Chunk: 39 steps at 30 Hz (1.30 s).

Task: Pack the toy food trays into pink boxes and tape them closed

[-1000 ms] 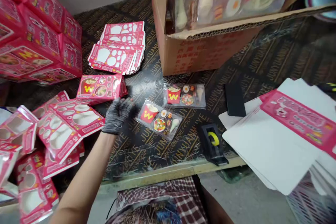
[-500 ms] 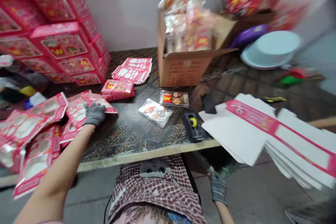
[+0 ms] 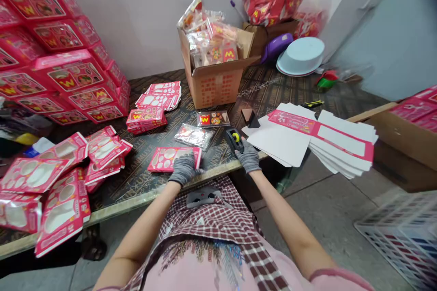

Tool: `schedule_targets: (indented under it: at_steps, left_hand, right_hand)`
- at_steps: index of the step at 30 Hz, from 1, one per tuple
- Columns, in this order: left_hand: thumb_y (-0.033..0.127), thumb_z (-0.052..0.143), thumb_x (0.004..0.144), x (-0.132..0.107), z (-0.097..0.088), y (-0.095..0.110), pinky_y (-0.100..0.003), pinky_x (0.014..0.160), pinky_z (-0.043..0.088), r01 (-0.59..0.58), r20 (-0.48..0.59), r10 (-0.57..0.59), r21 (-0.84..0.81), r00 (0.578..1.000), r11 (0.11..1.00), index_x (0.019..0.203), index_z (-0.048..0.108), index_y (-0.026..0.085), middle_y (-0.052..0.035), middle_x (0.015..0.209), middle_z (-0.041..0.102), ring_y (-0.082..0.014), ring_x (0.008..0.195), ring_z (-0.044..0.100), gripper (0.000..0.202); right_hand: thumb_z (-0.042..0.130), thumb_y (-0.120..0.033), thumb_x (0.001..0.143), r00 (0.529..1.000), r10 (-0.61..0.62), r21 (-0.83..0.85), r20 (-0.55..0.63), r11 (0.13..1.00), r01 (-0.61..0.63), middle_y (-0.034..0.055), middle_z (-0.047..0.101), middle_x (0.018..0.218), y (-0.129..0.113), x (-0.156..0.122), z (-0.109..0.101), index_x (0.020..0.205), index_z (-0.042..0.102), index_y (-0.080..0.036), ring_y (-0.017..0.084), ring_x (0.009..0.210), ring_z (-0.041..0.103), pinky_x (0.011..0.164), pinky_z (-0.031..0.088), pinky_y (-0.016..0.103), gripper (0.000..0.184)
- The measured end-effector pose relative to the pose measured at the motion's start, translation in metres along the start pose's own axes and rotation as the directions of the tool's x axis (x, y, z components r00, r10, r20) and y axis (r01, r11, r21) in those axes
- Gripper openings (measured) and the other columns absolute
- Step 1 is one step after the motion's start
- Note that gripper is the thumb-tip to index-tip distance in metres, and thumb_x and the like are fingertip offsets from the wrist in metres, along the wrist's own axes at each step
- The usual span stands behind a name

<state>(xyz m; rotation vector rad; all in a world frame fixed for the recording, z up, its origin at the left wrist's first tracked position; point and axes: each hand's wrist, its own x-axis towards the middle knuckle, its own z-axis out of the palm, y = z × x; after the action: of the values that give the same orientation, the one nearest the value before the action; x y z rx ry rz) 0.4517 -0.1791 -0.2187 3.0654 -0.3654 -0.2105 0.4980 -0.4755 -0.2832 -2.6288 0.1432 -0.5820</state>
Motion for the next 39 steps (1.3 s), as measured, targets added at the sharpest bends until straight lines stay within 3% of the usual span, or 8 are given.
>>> schedule_targets:
  at_steps: [3, 6, 10, 16, 20, 28, 34, 39]
  left_hand:
    - [0.059, 0.075, 0.072, 0.004, 0.003, -0.005, -0.044, 0.108, 0.045, -0.091, 0.100, 0.098, -0.068, 0.990, 0.994, 0.154, 0.038, 0.013, -0.0222, 0.146, 0.056, -0.0361, 0.131, 0.057, 0.101]
    - [0.054, 0.082, 0.067, 0.014, -0.002, -0.048, -0.043, 0.120, 0.031, -0.146, 0.106, 0.154, -0.081, 0.982, 0.986, 0.157, 0.034, 0.018, -0.0189, 0.160, 0.041, -0.0351, 0.146, 0.041, 0.109]
    - [0.051, 0.091, 0.053, 0.039, 0.009, -0.093, -0.057, 0.125, 0.013, -0.236, 0.216, 0.233, -0.012, 0.948, 0.972, 0.161, 0.025, 0.022, -0.0218, 0.168, 0.019, -0.0416, 0.155, 0.019, 0.130]
    - [0.058, 0.090, 0.050, 0.073, 0.039, -0.090, -0.062, 0.123, 0.009, -0.331, 0.168, 0.337, -0.065, 0.926, 0.941, 0.162, 0.025, 0.022, -0.0252, 0.166, 0.022, -0.0461, 0.153, 0.021, 0.134]
    - [0.054, 0.089, 0.049, 0.057, 0.043, -0.101, -0.063, 0.122, 0.015, -0.366, 0.062, 0.373, -0.104, 0.926, 0.925, 0.159, 0.032, 0.025, -0.0222, 0.157, 0.040, -0.0455, 0.146, 0.034, 0.127]
    - [0.062, 0.081, 0.058, -0.003, 0.051, -0.162, -0.053, 0.115, 0.032, -0.118, -0.202, 0.073, -0.220, 0.977, 0.968, 0.156, 0.037, 0.022, -0.0179, 0.140, 0.054, -0.0379, 0.126, 0.052, 0.114]
    - [0.060, 0.083, 0.057, 0.011, 0.049, -0.153, -0.050, 0.109, 0.039, 0.074, -0.302, -0.166, -0.294, 0.939, 0.953, 0.154, 0.038, 0.019, -0.0181, 0.140, 0.052, -0.0386, 0.125, 0.050, 0.114]
    - [0.058, 0.083, 0.058, 0.019, 0.048, -0.146, -0.050, 0.109, 0.037, 0.065, -0.317, -0.162, -0.295, 0.935, 0.953, 0.152, 0.042, 0.020, -0.0175, 0.140, 0.052, -0.0393, 0.127, 0.048, 0.110]
  right_hand:
    - [0.061, -0.026, 0.079, 0.999, -0.015, -0.022, 0.052, 1.000, 0.016, 0.0211, 0.064, 0.133, 0.014, 0.009, -0.008, 0.145, 0.049, -0.006, 0.033, 0.118, 0.063, 0.108, 0.048, 0.046, 0.071]
    - [0.063, -0.028, 0.079, 0.997, -0.071, -0.104, -0.020, 0.992, 0.069, 0.0221, 0.065, 0.131, 0.016, 0.014, -0.013, 0.142, 0.053, -0.008, 0.036, 0.116, 0.062, 0.103, 0.049, 0.053, 0.067]
    - [0.061, -0.041, 0.089, 0.957, -0.271, -0.115, -0.105, 0.959, 0.259, 0.0213, 0.062, 0.136, -0.026, 0.027, 0.008, 0.138, 0.058, -0.011, 0.036, 0.125, 0.056, 0.108, 0.043, 0.054, 0.058]
    - [0.072, -0.044, 0.084, 0.889, -0.290, -0.066, 0.354, 0.941, 0.333, 0.0209, 0.057, 0.144, -0.130, 0.090, 0.070, 0.142, 0.055, -0.012, 0.034, 0.133, 0.053, 0.115, 0.038, 0.048, 0.069]
    - [0.078, -0.053, 0.078, 0.838, -0.184, -0.154, 0.514, 0.941, 0.301, 0.0223, 0.058, 0.144, -0.151, 0.111, 0.080, 0.148, 0.047, -0.012, 0.035, 0.131, 0.056, 0.109, 0.043, 0.044, 0.087]
    - [0.072, -0.064, 0.081, 0.762, -0.179, -0.200, 0.622, 0.905, 0.375, 0.0213, 0.071, 0.122, -0.163, 0.121, 0.072, 0.131, 0.062, -0.013, 0.034, 0.114, 0.067, 0.099, 0.049, 0.040, 0.073]
    - [0.093, -0.048, 0.056, 0.722, -0.107, -0.016, 0.683, 0.987, 0.161, 0.0212, 0.072, 0.117, -0.178, 0.130, 0.094, 0.109, 0.069, -0.009, 0.035, 0.110, 0.066, 0.101, 0.049, 0.045, 0.070]
    - [0.076, -0.035, 0.075, 0.754, -0.169, 0.221, 0.635, 0.975, 0.033, 0.0087, 0.074, 0.106, -0.148, 0.087, 0.083, 0.117, 0.061, -0.014, 0.020, 0.089, 0.068, 0.082, 0.056, 0.034, 0.049]
